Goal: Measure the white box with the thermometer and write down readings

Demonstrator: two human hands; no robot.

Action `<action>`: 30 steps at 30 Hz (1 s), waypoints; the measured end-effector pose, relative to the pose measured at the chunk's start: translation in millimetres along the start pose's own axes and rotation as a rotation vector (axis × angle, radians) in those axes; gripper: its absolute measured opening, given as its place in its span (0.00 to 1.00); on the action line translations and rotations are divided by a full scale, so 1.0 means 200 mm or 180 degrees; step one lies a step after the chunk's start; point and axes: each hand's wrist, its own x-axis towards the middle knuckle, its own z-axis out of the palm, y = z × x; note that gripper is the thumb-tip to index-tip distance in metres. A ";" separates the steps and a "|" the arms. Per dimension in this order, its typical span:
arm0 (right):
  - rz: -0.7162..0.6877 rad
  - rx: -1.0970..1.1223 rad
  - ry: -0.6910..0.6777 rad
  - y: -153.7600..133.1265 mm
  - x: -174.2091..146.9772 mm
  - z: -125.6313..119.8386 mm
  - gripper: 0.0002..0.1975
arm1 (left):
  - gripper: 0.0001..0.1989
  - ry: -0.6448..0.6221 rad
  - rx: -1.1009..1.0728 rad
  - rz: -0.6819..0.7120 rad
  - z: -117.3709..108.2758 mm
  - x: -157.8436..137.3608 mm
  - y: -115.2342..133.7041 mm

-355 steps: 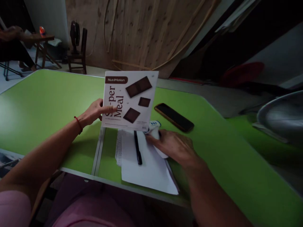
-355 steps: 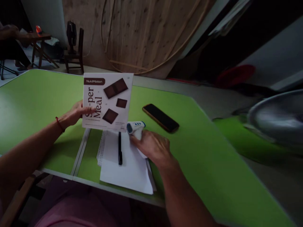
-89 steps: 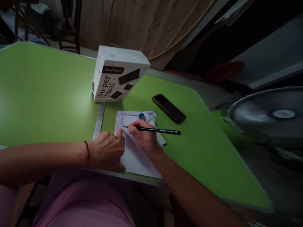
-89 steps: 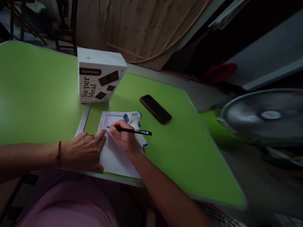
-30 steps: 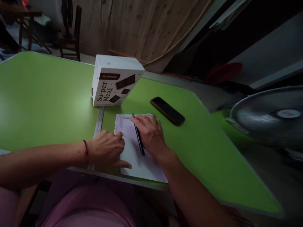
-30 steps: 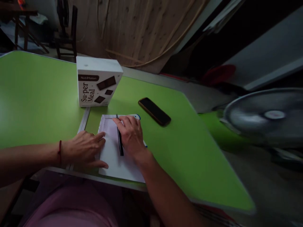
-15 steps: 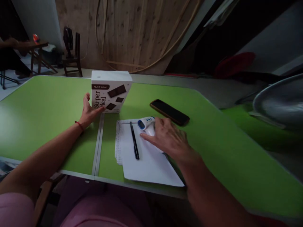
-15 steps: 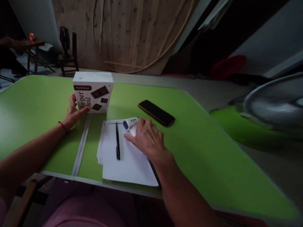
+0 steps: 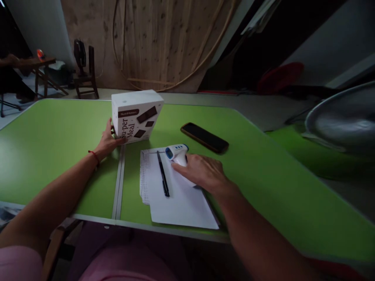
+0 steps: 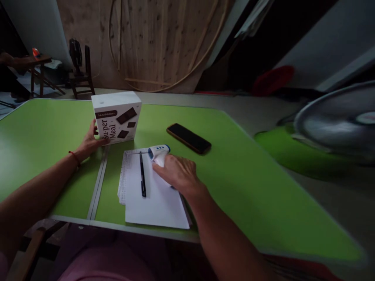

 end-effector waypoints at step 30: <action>-0.1598 0.4254 0.0269 0.05 -0.10 0.10 0.15 | 0.29 -0.0839 -0.1127 -0.0403 0.15 -0.25 0.23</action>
